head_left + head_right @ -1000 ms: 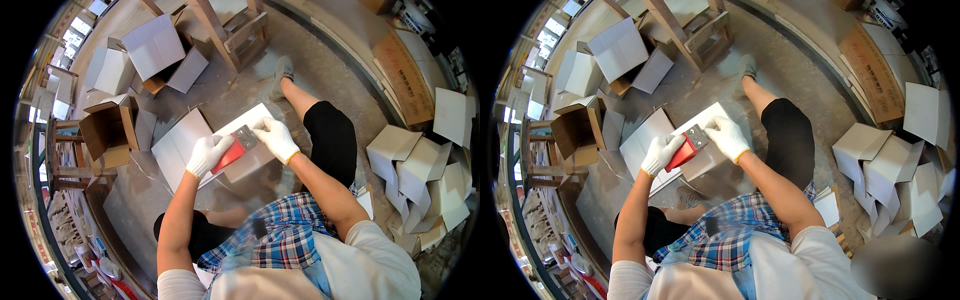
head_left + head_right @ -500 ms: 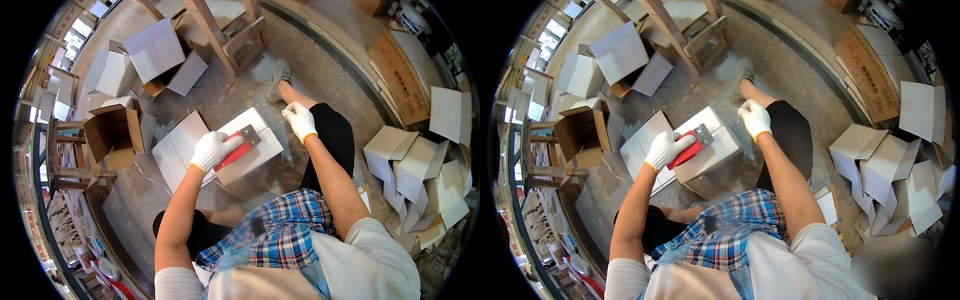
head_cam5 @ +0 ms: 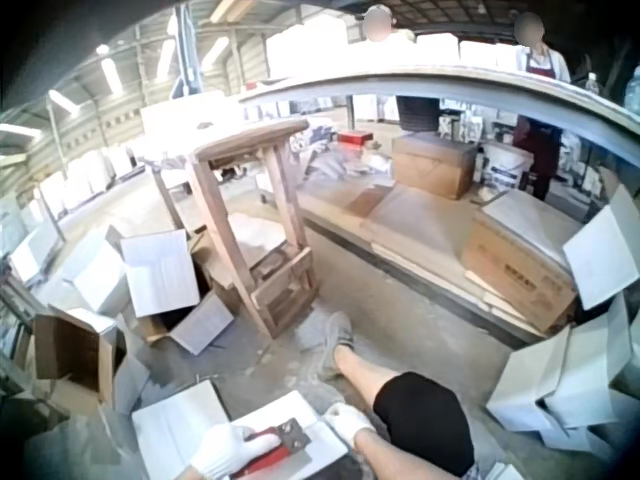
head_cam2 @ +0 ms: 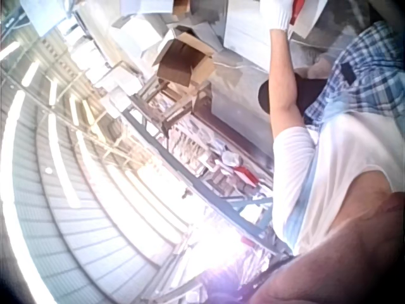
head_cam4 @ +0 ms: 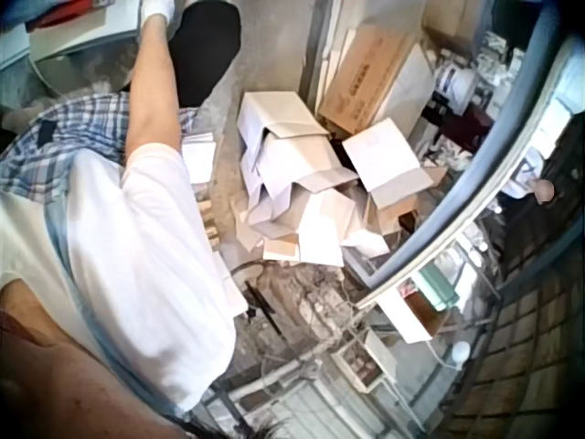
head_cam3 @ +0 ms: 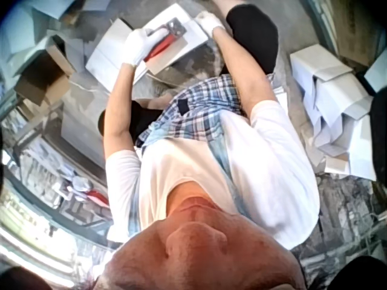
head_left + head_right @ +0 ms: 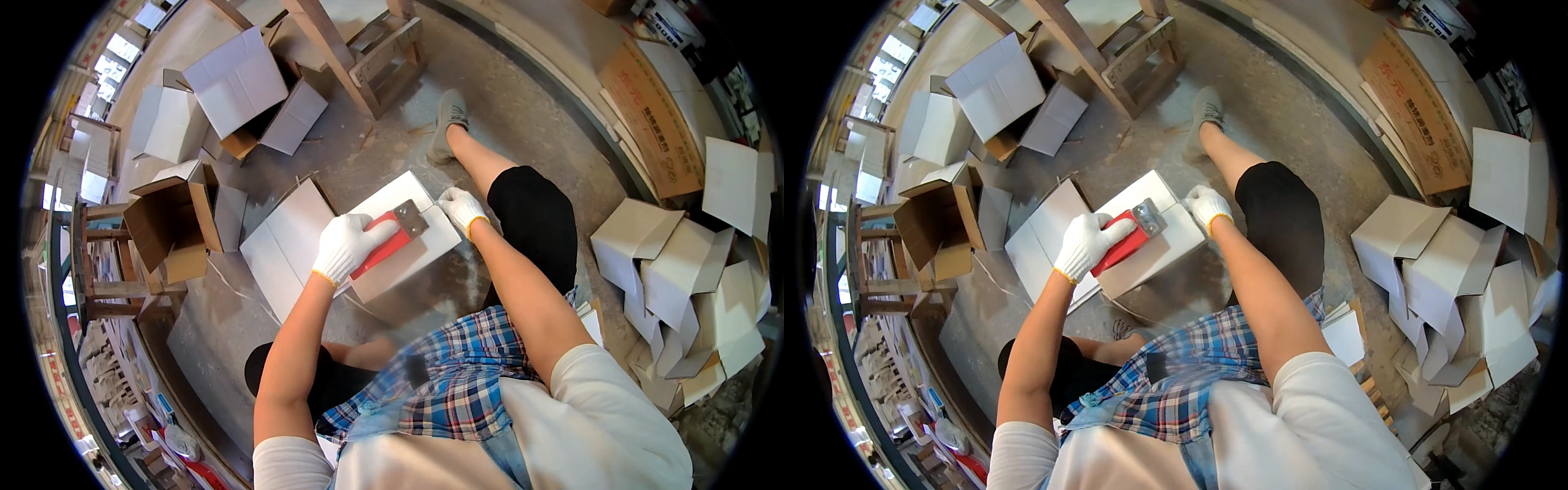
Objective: The person assembles white cardboard boxes by folding flaps and sealing them with a tape dispenser. They then place each completed box into a larger brown cardboard box. The process is repeated multiple times.
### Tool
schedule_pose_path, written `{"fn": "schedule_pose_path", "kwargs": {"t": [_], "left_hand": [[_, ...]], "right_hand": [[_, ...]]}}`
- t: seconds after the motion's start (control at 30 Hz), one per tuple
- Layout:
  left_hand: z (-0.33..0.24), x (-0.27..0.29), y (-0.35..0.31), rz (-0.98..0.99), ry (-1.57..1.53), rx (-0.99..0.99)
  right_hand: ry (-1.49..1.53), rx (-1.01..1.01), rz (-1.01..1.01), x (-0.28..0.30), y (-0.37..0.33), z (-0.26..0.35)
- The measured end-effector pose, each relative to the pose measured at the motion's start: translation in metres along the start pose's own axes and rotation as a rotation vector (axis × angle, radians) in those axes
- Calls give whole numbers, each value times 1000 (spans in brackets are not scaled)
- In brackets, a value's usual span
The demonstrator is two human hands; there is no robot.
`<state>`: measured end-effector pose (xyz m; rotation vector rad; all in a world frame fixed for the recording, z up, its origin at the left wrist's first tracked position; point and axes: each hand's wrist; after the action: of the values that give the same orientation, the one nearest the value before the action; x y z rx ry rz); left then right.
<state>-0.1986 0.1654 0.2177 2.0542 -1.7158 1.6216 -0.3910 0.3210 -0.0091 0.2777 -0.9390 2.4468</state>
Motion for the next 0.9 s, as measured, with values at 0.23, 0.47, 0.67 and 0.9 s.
{"fn": "schedule_pose_path", "kwargs": {"t": [0.23, 0.47, 0.67, 0.9], "left_hand": [[11, 6, -3, 13, 11, 9], [14, 0, 6, -18, 68, -11], [22, -4, 8, -74, 165, -83], [57, 36, -28, 54, 195, -44]], "right_hand": [[-335, -275, -11, -2, -32, 28], [-159, 157, -272, 2, -49, 77], [-596, 149, -129, -25, -47, 92], [-526, 17, -186, -27, -65, 111]]}}
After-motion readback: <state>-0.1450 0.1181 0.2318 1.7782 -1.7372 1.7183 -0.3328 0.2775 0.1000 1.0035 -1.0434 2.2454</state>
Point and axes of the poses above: each hand's wrist, its own y-axis towards the middle knuckle, its own x-axis out of the back of the hand, z = x × y, and after that the axes turned 9 degrees about z, right-handed
